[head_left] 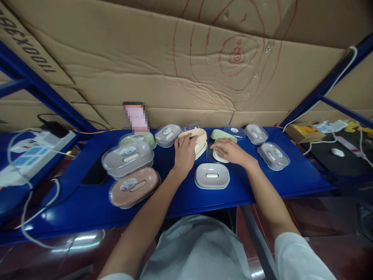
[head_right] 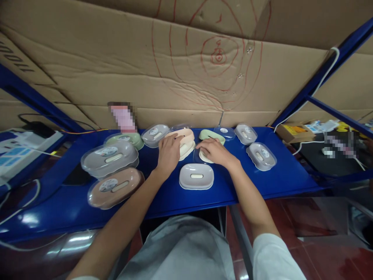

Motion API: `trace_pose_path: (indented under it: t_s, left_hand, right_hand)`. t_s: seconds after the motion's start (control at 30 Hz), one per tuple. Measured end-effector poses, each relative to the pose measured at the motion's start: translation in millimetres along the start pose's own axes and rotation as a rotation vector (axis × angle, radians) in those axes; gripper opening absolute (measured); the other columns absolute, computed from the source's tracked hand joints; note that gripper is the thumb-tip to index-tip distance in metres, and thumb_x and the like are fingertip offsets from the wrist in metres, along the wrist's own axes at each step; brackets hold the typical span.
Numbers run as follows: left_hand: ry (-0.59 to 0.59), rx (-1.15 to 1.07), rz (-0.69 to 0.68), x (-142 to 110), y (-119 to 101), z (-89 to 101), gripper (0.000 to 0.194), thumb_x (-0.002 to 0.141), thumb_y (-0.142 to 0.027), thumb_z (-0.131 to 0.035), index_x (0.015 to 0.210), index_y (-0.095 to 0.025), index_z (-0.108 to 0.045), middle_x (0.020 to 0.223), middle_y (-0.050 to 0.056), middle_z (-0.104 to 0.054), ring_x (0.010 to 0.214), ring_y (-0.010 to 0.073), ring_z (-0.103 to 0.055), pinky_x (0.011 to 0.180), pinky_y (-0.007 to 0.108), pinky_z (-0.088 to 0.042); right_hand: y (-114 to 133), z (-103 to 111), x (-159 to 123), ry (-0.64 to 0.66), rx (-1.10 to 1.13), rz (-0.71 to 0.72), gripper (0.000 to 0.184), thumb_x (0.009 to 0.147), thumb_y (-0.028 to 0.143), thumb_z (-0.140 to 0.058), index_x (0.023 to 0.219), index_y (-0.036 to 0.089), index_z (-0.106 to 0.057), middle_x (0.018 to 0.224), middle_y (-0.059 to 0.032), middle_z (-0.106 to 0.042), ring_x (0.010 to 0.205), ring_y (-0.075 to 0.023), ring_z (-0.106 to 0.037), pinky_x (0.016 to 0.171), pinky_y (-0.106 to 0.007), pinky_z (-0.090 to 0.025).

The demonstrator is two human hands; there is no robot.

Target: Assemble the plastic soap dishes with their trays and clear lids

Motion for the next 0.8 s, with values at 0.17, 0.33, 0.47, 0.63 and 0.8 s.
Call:
trace_pose_path:
  t_s: [0.17, 0.33, 0.47, 0.63, 0.8]
  left_hand:
    - [0.064, -0.087, -0.161, -12.7, -19.2, 15.5, 0.036, 0.108, -0.029, -0.048, 0.139, -0.024, -0.067, 0.144, 0.014, -0.065, 0.137, 0.0322, -0.057, 0.117, 0.05, -0.041]
    - [0.362, -0.28, -0.554, -65.1, -59.2, 13.9, 0.061, 0.08, -0.054, -0.089, 0.135, -0.036, -0.07, 0.15, 0.006, -0.062, 0.139, 0.0302, -0.057, 0.118, 0.045, -0.045]
    - [0.418, -0.365, -0.5, -68.6, -55.2, 8.4, 0.04, 0.091, -0.04, -0.082, 0.129, -0.032, -0.073, 0.143, 0.005, -0.068, 0.135, 0.026, -0.062, 0.116, 0.041, -0.048]
    - [0.273, -0.33, -0.278, -42.4, -30.2, 8.0, 0.028, 0.109, -0.036, -0.051, 0.124, -0.025, -0.072, 0.127, 0.009, -0.076, 0.118, 0.0266, -0.071, 0.104, 0.043, -0.055]
    - [0.214, -0.31, -0.195, -39.8, -17.1, 7.5, 0.026, 0.109, -0.039, -0.051, 0.117, -0.025, -0.071, 0.115, 0.007, -0.078, 0.109, 0.0249, -0.073, 0.097, 0.039, -0.056]
  right_hand:
    - [-13.4, -13.2, -4.1, 0.03, -0.094, -0.094, 0.054, 0.101, 0.009, -0.045, 0.151, 0.022, -0.06, 0.159, -0.0138, -0.057, 0.151, -0.029, -0.05, 0.123, -0.054, -0.038]
    - [-15.8, 10.7, -3.4, -0.074, -0.015, -0.111, 0.047, 0.102, 0.013, -0.048, 0.144, 0.02, -0.066, 0.148, -0.015, -0.067, 0.14, -0.0299, -0.061, 0.12, -0.054, -0.043]
    - [16.2, 17.1, -2.6, 0.013, 0.327, 0.025, 0.033, 0.11, 0.034, -0.049, 0.129, 0.025, -0.074, 0.126, -0.006, -0.078, 0.117, -0.023, -0.073, 0.104, -0.039, -0.054]
    - [44.8, 7.0, -1.7, 0.077, 0.419, 0.159, 0.052, 0.096, 0.05, -0.077, 0.142, 0.028, -0.067, 0.141, -0.0068, -0.072, 0.13, -0.0259, -0.067, 0.112, -0.039, -0.047]
    - [33.8, -8.5, -1.2, 0.152, 0.29, 0.096, 0.053, 0.094, 0.042, -0.081, 0.143, 0.029, -0.068, 0.124, -0.0062, -0.08, 0.113, -0.0273, -0.075, 0.103, -0.038, -0.049]
Point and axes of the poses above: each hand's wrist, its own x-axis towards the middle knuckle, its own z-axis out of the back of the hand, y = z × x, the point moved 9 cm from there along x, towards the middle knuckle
